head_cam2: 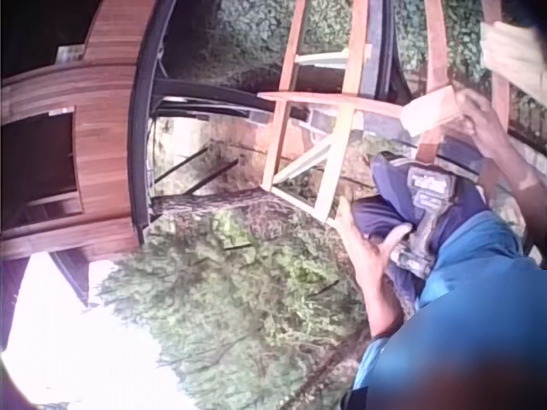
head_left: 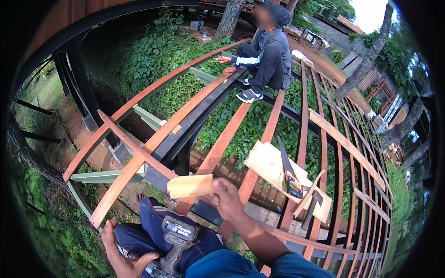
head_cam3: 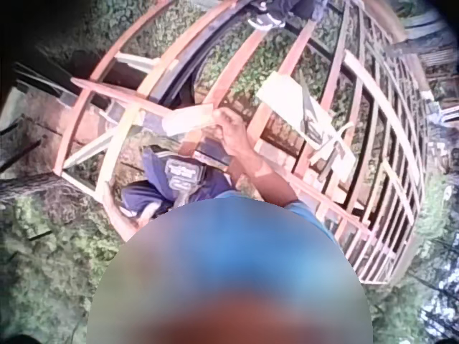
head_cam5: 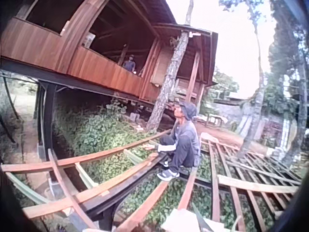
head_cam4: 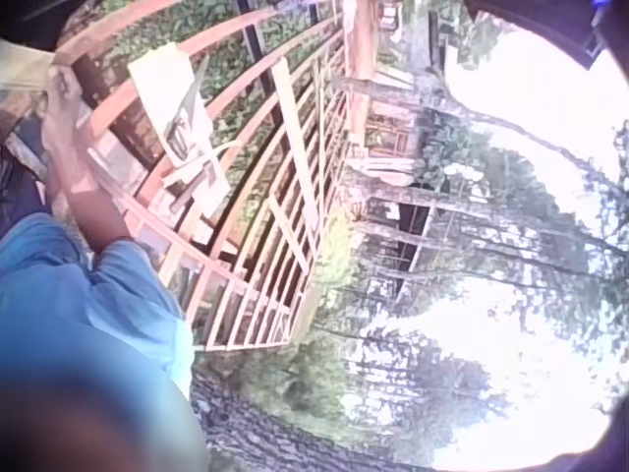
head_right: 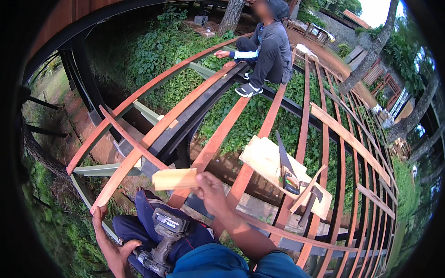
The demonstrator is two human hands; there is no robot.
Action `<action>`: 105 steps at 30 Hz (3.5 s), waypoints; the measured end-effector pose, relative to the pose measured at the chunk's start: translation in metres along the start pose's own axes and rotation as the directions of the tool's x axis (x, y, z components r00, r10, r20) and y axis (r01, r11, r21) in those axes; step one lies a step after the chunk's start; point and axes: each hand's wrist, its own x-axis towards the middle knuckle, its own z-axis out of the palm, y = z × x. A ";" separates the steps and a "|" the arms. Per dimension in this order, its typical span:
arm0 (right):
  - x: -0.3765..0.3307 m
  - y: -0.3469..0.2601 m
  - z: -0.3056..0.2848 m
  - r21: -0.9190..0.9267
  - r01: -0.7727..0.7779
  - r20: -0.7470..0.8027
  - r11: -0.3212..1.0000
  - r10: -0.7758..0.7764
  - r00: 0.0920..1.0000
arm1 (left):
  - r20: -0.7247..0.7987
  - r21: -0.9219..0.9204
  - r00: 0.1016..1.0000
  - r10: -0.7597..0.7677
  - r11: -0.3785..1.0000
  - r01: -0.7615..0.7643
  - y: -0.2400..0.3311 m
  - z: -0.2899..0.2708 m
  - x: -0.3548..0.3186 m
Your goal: The person assembles a curved wooden framework on an elevated outdoor structure. They position wooden planks between metal beams, secure them with a cordless drill, and use a hand saw to trim excess length. A coworker assists by holding planks in place.
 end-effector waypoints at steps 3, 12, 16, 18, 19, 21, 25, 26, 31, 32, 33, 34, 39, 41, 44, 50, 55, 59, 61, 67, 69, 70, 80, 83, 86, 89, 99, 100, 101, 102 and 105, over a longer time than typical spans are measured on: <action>0.065 -0.028 -0.150 -0.040 0.260 -0.501 0.965 -0.244 0.830 | -0.143 -0.213 0.975 -0.169 0.968 0.136 -0.012 -0.007 -0.004; 0.079 -0.067 -0.450 -0.123 -0.198 -0.844 0.973 0.002 0.537 | -0.169 0.011 0.959 -0.227 0.972 0.233 -0.060 -0.069 -0.055; 0.060 -0.072 -0.451 -0.215 -0.075 -0.838 0.974 -0.145 0.526 | -0.314 -0.319 0.850 -0.424 0.890 0.326 -0.075 -0.067 -0.086; 0.057 -0.079 -0.425 -0.381 -0.094 -0.790 0.920 -0.272 0.549 | -0.349 -0.436 0.765 -0.541 0.816 0.379 -0.082 -0.065 -0.098; 0.057 -0.082 -0.403 -0.429 -0.122 -0.791 0.895 -0.307 0.529 | -0.349 -0.458 0.761 -0.547 0.808 0.370 -0.085 -0.065 -0.103; 0.060 -0.091 -0.335 -0.466 0.041 -0.669 0.884 -0.382 0.638 | -0.361 -0.485 0.743 -0.564 0.793 0.367 -0.090 -0.065 -0.111; 0.058 -0.080 -0.118 -0.645 0.210 -0.219 0.735 -0.441 0.871 | -0.275 -0.527 0.780 -0.562 0.767 0.367 -0.100 -0.067 -0.109; 0.051 -0.066 -0.059 -0.488 0.342 -0.004 0.803 -0.393 0.919 | -0.240 -0.572 0.780 -0.578 0.734 0.367 -0.100 -0.065 -0.105; -0.019 0.018 0.163 -0.322 0.048 0.402 0.945 0.091 0.911 | -0.051 -0.784 0.817 -0.574 0.531 0.323 -0.079 -0.044 -0.080; -0.033 0.034 0.188 -0.279 -0.078 0.454 0.957 0.203 0.868 | -0.038 -0.789 0.815 -0.578 0.518 0.330 -0.070 -0.040 -0.078; -0.046 0.052 0.207 -0.203 -0.193 0.465 0.960 0.268 0.844 | -0.075 -0.799 0.833 -0.549 0.532 0.279 -0.062 -0.036 -0.075; -0.056 0.065 0.220 -0.209 -0.197 0.514 0.958 0.279 0.811 | -0.091 -0.794 0.839 -0.537 0.547 0.265 -0.054 -0.034 -0.073; -0.085 0.098 0.225 -0.102 -0.369 0.667 0.924 0.339 0.664 | -0.368 -0.264 0.868 -0.334 0.932 0.247 -0.036 -0.052 -0.072; -0.086 0.107 0.216 -0.078 -0.351 0.700 0.933 0.302 0.647 | -0.395 -0.227 0.872 -0.290 0.950 0.214 -0.036 -0.055 -0.074; -0.082 0.111 0.203 -0.147 -0.441 0.680 0.885 0.414 0.606 | -0.386 -0.231 0.880 -0.278 0.952 0.200 -0.040 -0.048 -0.075; -0.084 0.069 0.190 -0.444 0.271 0.742 0.854 0.181 0.646 | -0.135 -0.455 0.927 -0.349 0.853 0.255 -0.044 -0.040 -0.077; -0.099 0.045 0.181 -0.183 0.365 0.678 0.913 -0.152 0.719 | 0.026 -0.670 0.971 -0.238 0.717 0.193 -0.030 -0.021 -0.063; -0.102 0.039 0.155 -0.316 0.322 0.607 0.892 -0.071 0.791 | 0.065 -0.669 0.977 -0.202 0.718 0.193 -0.024 0.000 -0.049; -0.100 0.035 0.140 -0.338 0.362 0.617 0.868 -0.086 0.782 | 0.141 -0.567 0.973 -0.184 0.791 0.231 -0.018 0.004 -0.045; -0.096 0.027 0.118 -0.401 0.537 0.639 0.742 -0.194 0.744 | 0.224 -0.521 0.963 -0.153 0.816 0.250 -0.005 0.014 -0.040; -0.097 0.028 0.118 -0.364 0.588 0.693 0.722 -0.212 0.689 | 0.200 -0.672 0.949 -0.245 0.670 0.315 -0.005 0.027 -0.044; -0.097 0.028 0.119 -0.340 0.611 0.720 0.715 -0.220 0.658 | 0.154 -0.701 0.942 -0.299 0.638 0.317 -0.003 0.030 -0.049; -0.104 0.024 0.122 -0.301 0.718 0.774 0.628 -0.279 0.568 | 0.147 -0.854 0.861 -0.486 0.377 0.359 -0.001 0.031 -0.070; -0.104 0.025 0.125 -0.339 0.614 0.719 0.713 -0.225 0.657 | 0.137 -0.773 0.885 -0.445 0.511 0.376 -0.008 0.029 -0.071; -0.102 0.024 0.126 -0.419 0.511 0.636 0.751 -0.159 0.755 | 0.157 -0.629 0.898 -0.410 0.660 0.411 -0.013 0.027 -0.067; -0.097 0.022 0.120 -0.494 0.196 0.564 0.847 0.142 0.813 | 0.051 -0.735 0.952 -0.303 0.634 0.241 -0.030 0.020 -0.060; -0.091 0.035 0.111 -0.693 0.546 0.632 0.472 0.034 0.774 | -0.346 -0.839 0.266 -0.899 0.424 0.342 -0.324 -0.017 -0.063; -0.091 0.034 0.116 -0.705 0.538 0.632 0.462 0.065 0.772 | -0.422 -0.776 0.291 -0.859 0.508 0.374 -0.351 -0.004 -0.063; -0.092 0.033 0.121 -0.750 0.499 0.597 0.435 0.120 0.793 | -0.445 -0.722 0.260 -0.857 0.515 0.462 -0.372 0.010 -0.064; -0.089 0.033 0.126 -0.737 0.519 0.616 0.433 0.117 0.779 | -0.510 -0.679 0.248 -0.824 0.562 0.472 -0.388 0.022 -0.067; -0.082 0.029 0.135 -0.732 0.548 0.634 0.405 0.112 0.765 | -0.614 -0.566 0.133 -0.778 0.551 0.613 -0.409 0.045 -0.073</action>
